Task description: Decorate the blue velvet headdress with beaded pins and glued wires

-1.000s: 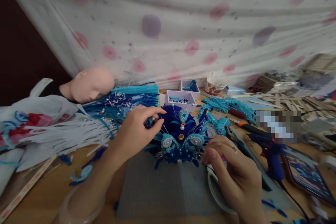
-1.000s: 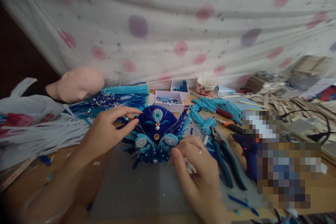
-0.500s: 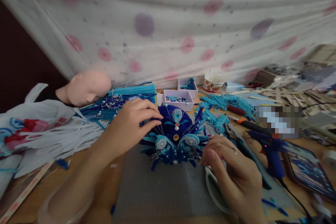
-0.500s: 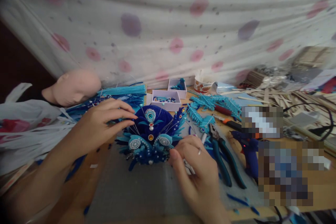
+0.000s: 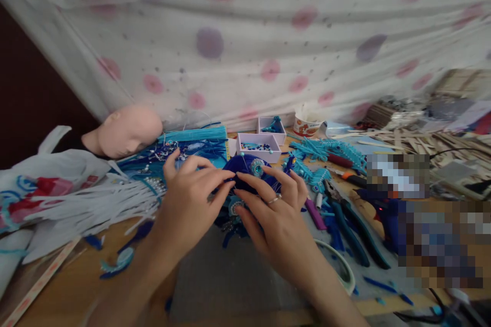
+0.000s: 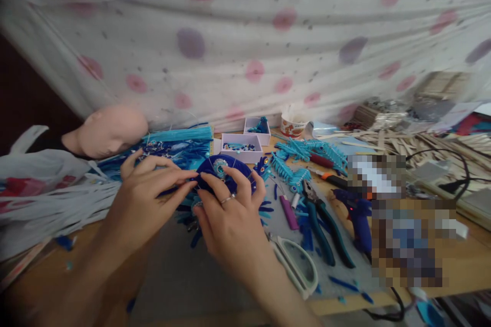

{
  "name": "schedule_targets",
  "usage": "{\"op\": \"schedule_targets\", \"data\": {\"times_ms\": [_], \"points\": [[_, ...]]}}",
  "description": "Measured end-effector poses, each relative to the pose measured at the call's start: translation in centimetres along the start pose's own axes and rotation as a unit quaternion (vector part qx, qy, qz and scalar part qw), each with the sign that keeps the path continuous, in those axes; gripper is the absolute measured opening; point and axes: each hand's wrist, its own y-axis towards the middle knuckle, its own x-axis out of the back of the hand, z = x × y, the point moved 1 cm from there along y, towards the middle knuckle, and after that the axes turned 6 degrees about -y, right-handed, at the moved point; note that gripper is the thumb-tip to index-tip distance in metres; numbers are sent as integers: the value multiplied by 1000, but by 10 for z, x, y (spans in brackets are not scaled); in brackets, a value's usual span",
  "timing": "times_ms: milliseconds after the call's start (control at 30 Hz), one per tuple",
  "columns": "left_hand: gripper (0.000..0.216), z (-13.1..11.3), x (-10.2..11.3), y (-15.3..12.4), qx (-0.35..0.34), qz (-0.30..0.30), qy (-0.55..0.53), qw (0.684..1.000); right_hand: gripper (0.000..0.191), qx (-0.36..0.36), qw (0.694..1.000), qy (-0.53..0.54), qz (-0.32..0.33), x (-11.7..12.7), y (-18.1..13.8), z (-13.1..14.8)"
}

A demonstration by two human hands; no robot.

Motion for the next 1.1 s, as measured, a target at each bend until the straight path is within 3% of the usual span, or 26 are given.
{"op": "schedule_targets", "data": {"times_ms": [267, 467, 600, 867, 1100], "points": [[15, -10, 0, -17, 46, -58, 35, 997, 23, 19, 1000, -20, -3, -7, 1, 6], [12, -11, 5, -27, 46, -30, 25, 998, 25, 19, 998, -55, 15, -5, 4, 8], [17, -14, 8, -39, 55, -47, 25, 997, 27, 41, 995, -87, 25, -5, 6, 11], [19, -19, 2, -57, 44, -81, -71, 993, 23, 52, 996, -74, 24, -3, 5, 9], [16, -27, 4, -57, 41, -95, -89, 991, 28, 50, 994, -88, 32, -3, 9, 10]]}}
